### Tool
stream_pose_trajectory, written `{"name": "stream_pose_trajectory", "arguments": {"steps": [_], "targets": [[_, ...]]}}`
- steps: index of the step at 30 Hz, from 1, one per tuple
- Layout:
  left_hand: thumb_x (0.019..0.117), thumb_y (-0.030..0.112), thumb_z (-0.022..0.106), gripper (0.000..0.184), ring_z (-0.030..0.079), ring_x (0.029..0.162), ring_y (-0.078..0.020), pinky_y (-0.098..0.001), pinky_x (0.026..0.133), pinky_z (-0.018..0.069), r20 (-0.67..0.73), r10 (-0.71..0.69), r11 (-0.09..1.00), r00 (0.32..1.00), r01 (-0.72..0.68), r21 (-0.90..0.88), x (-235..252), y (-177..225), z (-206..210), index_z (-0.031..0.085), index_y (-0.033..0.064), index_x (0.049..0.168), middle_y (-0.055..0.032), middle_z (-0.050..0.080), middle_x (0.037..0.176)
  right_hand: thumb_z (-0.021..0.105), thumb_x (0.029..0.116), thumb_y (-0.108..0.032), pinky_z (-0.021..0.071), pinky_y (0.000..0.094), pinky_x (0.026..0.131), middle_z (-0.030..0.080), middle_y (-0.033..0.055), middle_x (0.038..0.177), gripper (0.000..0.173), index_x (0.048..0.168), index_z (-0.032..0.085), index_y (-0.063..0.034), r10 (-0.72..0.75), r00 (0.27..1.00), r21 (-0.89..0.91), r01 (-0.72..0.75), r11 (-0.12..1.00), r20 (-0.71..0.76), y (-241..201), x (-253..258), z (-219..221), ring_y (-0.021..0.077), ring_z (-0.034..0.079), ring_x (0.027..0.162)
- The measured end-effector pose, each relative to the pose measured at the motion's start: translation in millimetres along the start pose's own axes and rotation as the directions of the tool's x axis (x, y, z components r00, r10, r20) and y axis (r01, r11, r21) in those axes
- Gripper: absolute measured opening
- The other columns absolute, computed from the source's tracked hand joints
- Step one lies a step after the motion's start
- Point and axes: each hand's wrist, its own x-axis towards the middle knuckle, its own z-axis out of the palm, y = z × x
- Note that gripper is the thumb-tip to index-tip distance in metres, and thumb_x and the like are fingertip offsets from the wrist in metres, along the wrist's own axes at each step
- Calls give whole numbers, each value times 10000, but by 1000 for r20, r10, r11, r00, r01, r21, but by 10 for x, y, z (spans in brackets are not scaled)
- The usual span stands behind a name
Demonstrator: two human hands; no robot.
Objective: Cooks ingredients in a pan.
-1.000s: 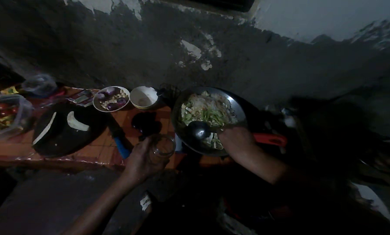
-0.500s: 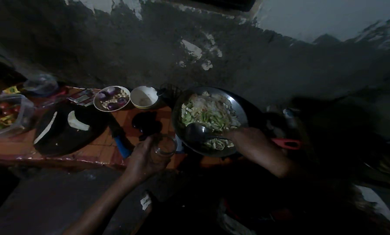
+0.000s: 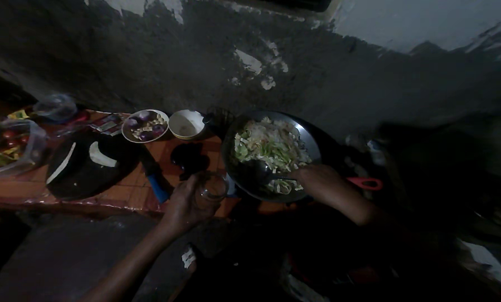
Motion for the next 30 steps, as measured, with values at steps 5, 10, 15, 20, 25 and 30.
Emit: {"name": "stream_pose_trajectory", "arguments": {"steps": [5,10,15,20,25,30], "targets": [[783,376,799,771,634,1185,-317,-564,1011,488,7,-19,1000,1000,19,-3,14,-2,-10,537,-36,1379,-172,673,1258,529,1030,-49,508,604,938,695,177,1216,361,1334,673,-178,11,999,25,-11,1000,36,33,35,19,407,657,1127],[784,378,797,770,632,1186,-303,-558,1016,486,16,-17,1000,1000,17,-8,22,-19,-17,535,-29,1383,-158,671,1263,503,1049,-65,504,597,943,696,182,1200,358,1349,660,-182,10,999,41,-12,999,47,47,44,33,408,655,1124],[786,376,797,753,642,1170,-287,-527,997,510,-1,9,1000,1000,-9,-9,24,-40,-16,545,-31,1367,-158,678,1246,503,1052,-75,507,589,936,703,186,1173,349,1344,665,-178,-2,999,38,1,999,36,59,46,51,406,660,1109],[780,371,805,777,629,1198,-293,-533,1023,492,1,-21,1000,1000,21,-17,14,-41,-39,531,-33,1385,-161,669,1271,499,1048,-57,490,595,971,700,181,1208,370,1350,671,-181,-36,999,56,34,998,26,103,90,84,401,651,1140],[778,348,813,777,634,1187,-325,-589,1017,477,1,-24,1000,1000,24,-3,7,-71,-59,528,-36,1390,-175,669,1266,494,1054,-68,495,601,958,701,190,1196,367,1363,660,-175,-23,999,71,20,997,39,121,112,77,415,655,1126],[782,364,808,780,636,1190,-320,-597,1020,472,18,-38,999,999,38,8,37,-98,-99,529,-23,1399,-168,670,1270,516,1052,-71,485,625,967,703,199,1195,325,1316,692,-138,-72,997,183,65,981,30,260,152,41,419,653,1131]]}}
